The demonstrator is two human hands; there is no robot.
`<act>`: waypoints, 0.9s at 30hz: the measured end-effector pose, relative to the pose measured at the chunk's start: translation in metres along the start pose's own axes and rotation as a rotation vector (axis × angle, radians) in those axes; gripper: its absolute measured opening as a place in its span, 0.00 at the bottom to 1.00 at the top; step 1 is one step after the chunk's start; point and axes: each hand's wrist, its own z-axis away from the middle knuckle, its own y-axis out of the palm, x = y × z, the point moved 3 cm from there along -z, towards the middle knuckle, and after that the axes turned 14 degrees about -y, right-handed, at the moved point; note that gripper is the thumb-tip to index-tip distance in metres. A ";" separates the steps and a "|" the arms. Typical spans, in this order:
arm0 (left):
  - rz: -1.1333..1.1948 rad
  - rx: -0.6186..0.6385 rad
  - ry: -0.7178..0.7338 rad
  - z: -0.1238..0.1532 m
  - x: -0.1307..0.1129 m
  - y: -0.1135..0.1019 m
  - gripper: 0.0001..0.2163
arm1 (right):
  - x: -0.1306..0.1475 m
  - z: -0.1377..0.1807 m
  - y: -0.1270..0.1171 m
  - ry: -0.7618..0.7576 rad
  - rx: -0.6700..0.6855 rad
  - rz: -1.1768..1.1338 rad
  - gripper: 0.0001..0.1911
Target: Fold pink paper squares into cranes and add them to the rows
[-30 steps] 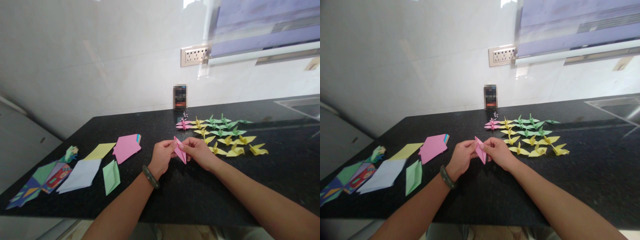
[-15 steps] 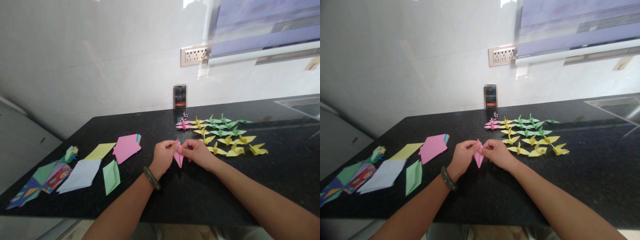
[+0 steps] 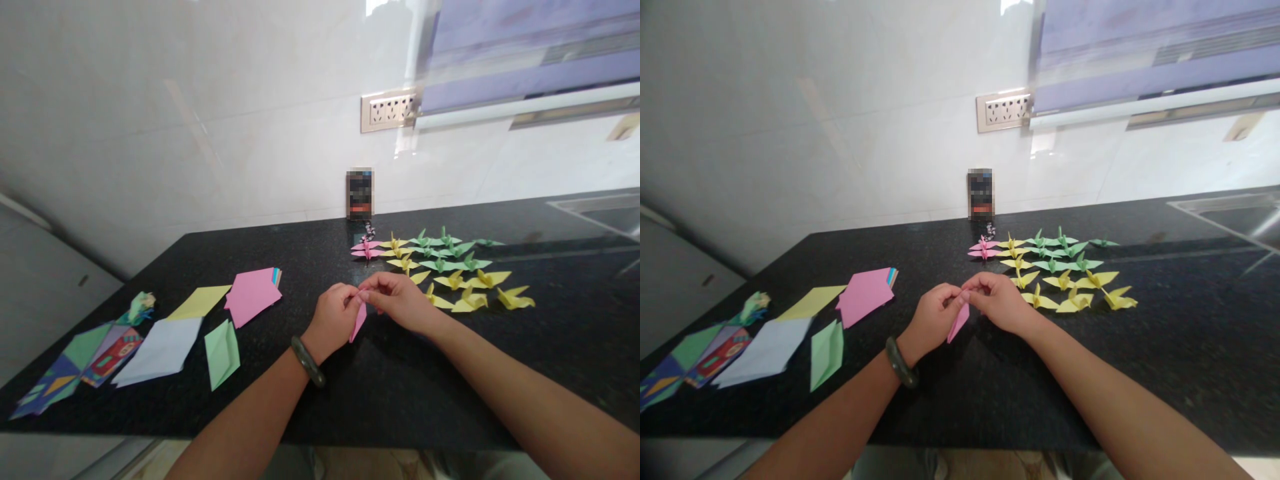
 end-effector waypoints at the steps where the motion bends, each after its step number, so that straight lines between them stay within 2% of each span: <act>1: -0.006 0.002 0.006 0.000 0.000 0.000 0.11 | 0.000 0.000 0.000 0.007 -0.012 -0.010 0.10; 5: -0.003 0.009 0.004 0.001 -0.001 0.001 0.11 | 0.004 0.000 0.000 0.039 -0.036 -0.032 0.09; 8: 0.014 0.021 -0.005 0.001 -0.001 0.002 0.12 | 0.005 -0.001 0.000 0.056 -0.040 -0.035 0.13; 10: 0.031 0.026 -0.017 0.000 -0.001 0.002 0.12 | 0.003 -0.001 0.001 0.075 -0.061 -0.122 0.15; 13: 0.062 0.034 -0.063 0.000 0.000 0.002 0.12 | -0.001 -0.001 0.002 0.100 -0.082 -0.226 0.17; 15: 0.102 0.044 -0.108 0.000 0.000 0.001 0.12 | -0.002 -0.001 0.002 0.106 -0.060 -0.178 0.15; 17: 0.196 0.080 -0.177 -0.001 0.002 0.002 0.11 | -0.002 -0.001 0.001 0.101 -0.050 -0.115 0.12; 20: 0.463 0.186 -0.292 -0.002 0.004 0.006 0.07 | -0.001 0.000 -0.001 0.092 -0.106 -0.107 0.12; 23: 0.712 0.240 -0.358 -0.003 0.006 0.010 0.13 | 0.001 -0.001 -0.004 0.062 -0.181 -0.128 0.13; 25: 0.805 0.234 -0.392 -0.004 0.007 0.010 0.17 | 0.001 -0.001 -0.005 0.039 -0.207 -0.129 0.13; 27: 0.866 0.274 -0.458 -0.003 0.008 0.012 0.16 | 0.002 -0.002 -0.006 0.026 -0.222 -0.123 0.13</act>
